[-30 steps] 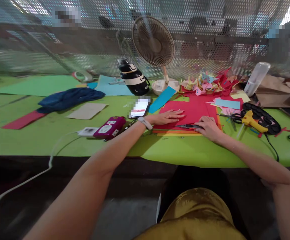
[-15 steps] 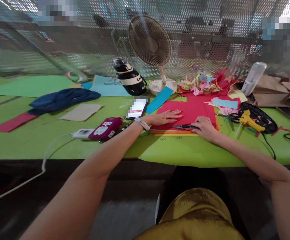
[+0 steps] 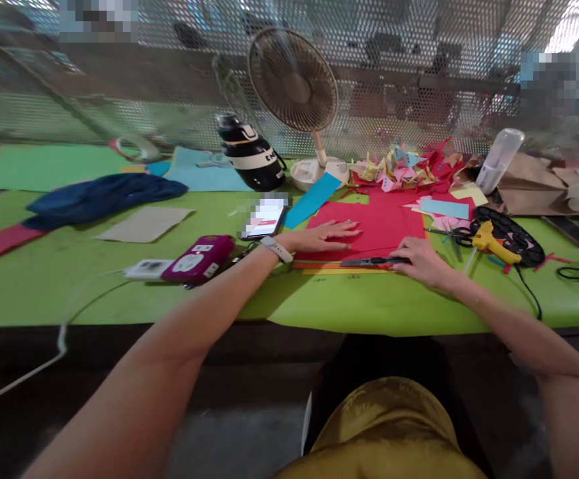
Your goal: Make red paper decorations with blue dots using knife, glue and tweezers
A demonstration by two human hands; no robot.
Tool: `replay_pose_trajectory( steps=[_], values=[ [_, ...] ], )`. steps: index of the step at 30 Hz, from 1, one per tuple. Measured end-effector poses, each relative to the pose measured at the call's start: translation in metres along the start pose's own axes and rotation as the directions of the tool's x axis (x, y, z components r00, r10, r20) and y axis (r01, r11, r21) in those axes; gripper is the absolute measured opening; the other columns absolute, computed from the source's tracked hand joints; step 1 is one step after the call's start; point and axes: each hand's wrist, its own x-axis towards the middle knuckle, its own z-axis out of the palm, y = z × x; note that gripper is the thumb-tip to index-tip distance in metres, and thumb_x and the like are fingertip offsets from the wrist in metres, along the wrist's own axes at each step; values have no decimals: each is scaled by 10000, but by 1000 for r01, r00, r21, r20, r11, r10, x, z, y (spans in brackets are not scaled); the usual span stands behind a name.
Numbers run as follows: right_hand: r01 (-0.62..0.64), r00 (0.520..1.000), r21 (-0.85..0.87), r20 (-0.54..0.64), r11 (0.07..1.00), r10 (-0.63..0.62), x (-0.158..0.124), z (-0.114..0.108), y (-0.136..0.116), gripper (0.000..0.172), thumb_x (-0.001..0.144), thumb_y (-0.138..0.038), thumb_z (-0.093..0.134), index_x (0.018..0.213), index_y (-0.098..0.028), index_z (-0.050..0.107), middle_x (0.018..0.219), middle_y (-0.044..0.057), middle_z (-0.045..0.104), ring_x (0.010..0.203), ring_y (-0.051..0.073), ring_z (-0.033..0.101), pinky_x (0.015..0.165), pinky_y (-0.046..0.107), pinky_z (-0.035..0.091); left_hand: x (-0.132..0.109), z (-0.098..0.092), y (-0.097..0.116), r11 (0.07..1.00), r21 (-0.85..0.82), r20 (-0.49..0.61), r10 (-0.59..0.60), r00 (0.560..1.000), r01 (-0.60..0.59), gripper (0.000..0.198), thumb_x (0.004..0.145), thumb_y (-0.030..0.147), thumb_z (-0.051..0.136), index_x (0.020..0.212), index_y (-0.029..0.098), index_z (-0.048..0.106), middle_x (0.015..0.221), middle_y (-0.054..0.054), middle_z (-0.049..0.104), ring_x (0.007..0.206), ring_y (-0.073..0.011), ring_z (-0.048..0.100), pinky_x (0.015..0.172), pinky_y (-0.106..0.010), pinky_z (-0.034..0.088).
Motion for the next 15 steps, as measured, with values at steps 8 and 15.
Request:
replay_pose_trajectory(
  steps=[8, 15],
  values=[
    [-99, 992, -77, -85, 992, 92, -50, -39, 21, 298, 955, -422, 600, 1129, -253, 774, 961, 100, 690, 900, 244, 634, 805, 388, 492, -8, -3, 11, 999, 35, -14, -12, 1000, 13, 940, 803, 796, 513, 1598, 398, 212, 1703, 38, 59, 1567, -336, -2, 1249, -534, 81],
    [-212, 964, -86, -182, 973, 194, -78, -44, 38, 317, 956, -455, 590, 1133, -263, 770, 939, 86, 682, 915, 246, 642, 827, 396, 510, -10, -4, 13, 999, 11, -16, -33, 999, 33, 898, 825, 792, 502, 1590, 402, 238, 1703, 47, 68, 1566, -342, 5, 1244, -541, 113]
  ],
)
